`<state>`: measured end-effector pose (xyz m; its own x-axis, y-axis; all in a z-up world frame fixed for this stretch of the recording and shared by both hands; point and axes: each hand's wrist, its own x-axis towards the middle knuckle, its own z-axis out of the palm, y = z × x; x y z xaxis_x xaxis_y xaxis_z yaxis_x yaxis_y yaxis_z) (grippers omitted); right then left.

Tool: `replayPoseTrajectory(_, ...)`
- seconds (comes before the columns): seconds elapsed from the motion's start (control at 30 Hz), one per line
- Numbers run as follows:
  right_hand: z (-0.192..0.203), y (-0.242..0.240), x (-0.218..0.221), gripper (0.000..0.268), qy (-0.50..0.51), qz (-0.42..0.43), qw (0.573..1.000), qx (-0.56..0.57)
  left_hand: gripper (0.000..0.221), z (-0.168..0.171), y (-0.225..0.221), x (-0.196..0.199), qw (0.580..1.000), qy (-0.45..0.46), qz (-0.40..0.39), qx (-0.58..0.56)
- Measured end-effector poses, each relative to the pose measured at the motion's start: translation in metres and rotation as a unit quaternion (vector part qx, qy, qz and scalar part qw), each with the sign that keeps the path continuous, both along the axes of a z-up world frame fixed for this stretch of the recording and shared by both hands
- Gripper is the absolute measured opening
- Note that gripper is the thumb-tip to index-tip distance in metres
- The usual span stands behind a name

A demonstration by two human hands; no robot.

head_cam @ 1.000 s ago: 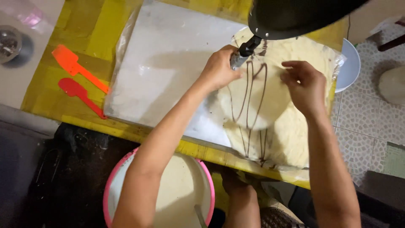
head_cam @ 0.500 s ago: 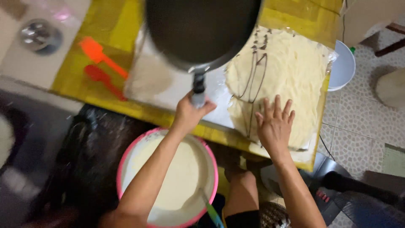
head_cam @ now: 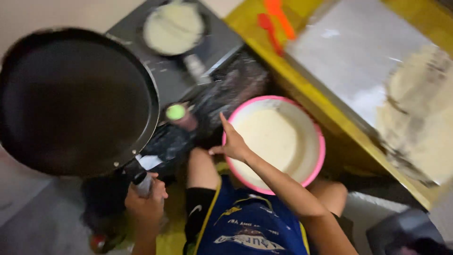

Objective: Making thin crepes or wrappers by dipping pans into batter and cooking them on a gas stove.

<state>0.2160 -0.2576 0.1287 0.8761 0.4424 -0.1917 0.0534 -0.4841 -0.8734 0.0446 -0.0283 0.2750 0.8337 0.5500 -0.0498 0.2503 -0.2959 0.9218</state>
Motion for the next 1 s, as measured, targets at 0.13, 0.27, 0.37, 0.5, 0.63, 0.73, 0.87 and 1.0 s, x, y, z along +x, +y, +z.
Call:
replayPoseTrajectory(0.13,-0.026,0.124,0.023,0.149,-0.118,-0.125,0.982,0.084,0.022,-0.04,0.058,-0.059,0.987,0.063,0.148,-0.015)
replayPoseTrajectory(0.27,-0.054,0.177,0.043,0.097,-0.125,-0.279,0.939,0.155,0.019,-0.048,0.069,-0.083,0.968,0.17,0.145,-0.117)
replayPoseTrajectory(0.37,-0.029,0.145,0.048,0.071,-0.07,-0.326,0.936,0.116,0.023,-0.079,0.067,-0.087,0.968,0.194,0.055,-0.148)
replayPoseTrajectory(0.5,0.044,0.012,0.045,0.076,-0.121,-0.211,0.957,0.157,0.039,-0.093,0.049,-0.056,0.939,0.316,-0.061,-0.121)
replayPoseTrajectory(0.63,0.165,-0.033,-0.026,0.103,0.049,0.02,0.871,-0.489,0.043,-0.15,0.002,-0.045,0.909,0.272,-0.213,-0.231)
replayPoseTrajectory(0.73,0.174,-0.049,-0.054,0.1,0.099,0.148,0.758,-0.628,0.038,-0.17,-0.046,-0.031,0.873,0.263,-0.315,-0.263)
replayPoseTrajectory(0.87,0.158,-0.095,-0.044,0.09,0.039,0.099,0.714,-0.692,0.048,-0.161,-0.088,-0.018,0.841,0.297,-0.391,-0.229)
replayPoseTrajectory(1.0,0.185,-0.084,-0.087,0.081,0.085,0.098,0.696,-0.706,0.041,-0.155,-0.101,-0.015,0.832,0.282,-0.399,-0.263)
